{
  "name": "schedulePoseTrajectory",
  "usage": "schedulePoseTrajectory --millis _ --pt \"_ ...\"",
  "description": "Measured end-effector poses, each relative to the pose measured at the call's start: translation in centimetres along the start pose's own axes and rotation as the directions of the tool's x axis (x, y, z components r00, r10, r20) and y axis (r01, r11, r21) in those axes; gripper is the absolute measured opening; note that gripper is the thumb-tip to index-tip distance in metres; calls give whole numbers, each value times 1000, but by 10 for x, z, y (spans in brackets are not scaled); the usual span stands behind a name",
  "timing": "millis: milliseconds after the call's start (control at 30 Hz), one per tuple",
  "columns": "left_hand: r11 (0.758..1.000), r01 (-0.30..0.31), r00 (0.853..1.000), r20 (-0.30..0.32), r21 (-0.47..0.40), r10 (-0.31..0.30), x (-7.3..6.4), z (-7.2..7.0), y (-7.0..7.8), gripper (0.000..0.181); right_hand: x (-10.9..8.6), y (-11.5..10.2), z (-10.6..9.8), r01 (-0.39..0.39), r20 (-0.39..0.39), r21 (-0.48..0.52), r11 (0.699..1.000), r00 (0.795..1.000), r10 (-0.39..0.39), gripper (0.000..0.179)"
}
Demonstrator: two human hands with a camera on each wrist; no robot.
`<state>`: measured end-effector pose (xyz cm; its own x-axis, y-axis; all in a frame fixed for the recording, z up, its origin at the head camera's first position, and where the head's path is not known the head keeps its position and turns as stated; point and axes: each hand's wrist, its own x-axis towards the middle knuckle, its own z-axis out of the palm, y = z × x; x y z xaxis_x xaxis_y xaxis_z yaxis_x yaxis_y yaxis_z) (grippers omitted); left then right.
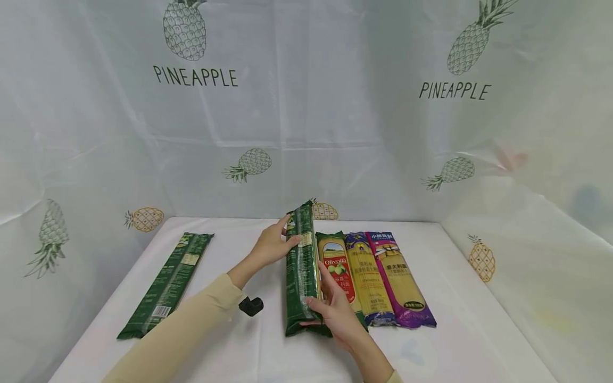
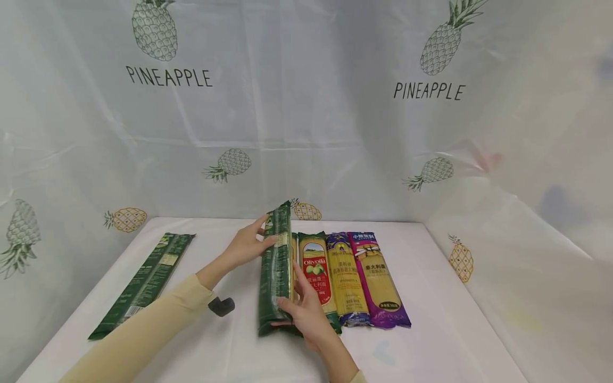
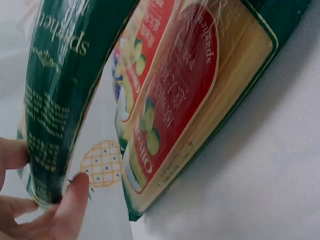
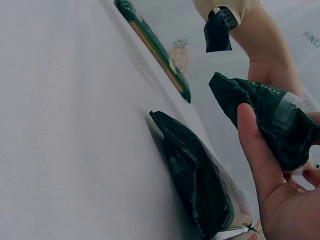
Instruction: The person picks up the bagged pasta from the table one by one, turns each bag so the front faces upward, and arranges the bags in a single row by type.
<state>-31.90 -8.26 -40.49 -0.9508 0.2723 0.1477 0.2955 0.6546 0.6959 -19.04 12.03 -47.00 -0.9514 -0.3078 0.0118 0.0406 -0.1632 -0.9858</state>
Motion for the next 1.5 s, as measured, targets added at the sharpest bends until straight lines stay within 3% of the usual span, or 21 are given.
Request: schedulePoseTrajectory --millis 133,333,700,900,1100,1267,1500 --pt "998 -11 999 -36 54 13 -1 4 6 82 0 -1 2 9 -27 -60 998 1000 -10 89" --pt "999 -31 999 -6 36 31 -1 6 7 88 0 -1 3 24 -27 -83 996 999 -27 91" --pt "989 -76 996 40 -128 82 -3 15 -6 88 3 -2 -1 17 -6 -96 995 1000 -18 95" --pt "982 -97 994 42 -163 105 -3 17 -5 78 4 -1 -2 18 -10 -122 992 1000 -20 94" --pt "966 -12 999 31 -257 21 -6 17 -4 73 4 -4 0 5 -24 -157 988 1000 -9 93" --pt "928 65 998 37 -368 -55 -7 15 -3 70 3 -12 -1 -39 -16 -160 986 999 37 92" --pt "878 109 994 36 -465 -105 -9 10 3 70 0 -23 -16 -126 60 -145 981 989 136 83"
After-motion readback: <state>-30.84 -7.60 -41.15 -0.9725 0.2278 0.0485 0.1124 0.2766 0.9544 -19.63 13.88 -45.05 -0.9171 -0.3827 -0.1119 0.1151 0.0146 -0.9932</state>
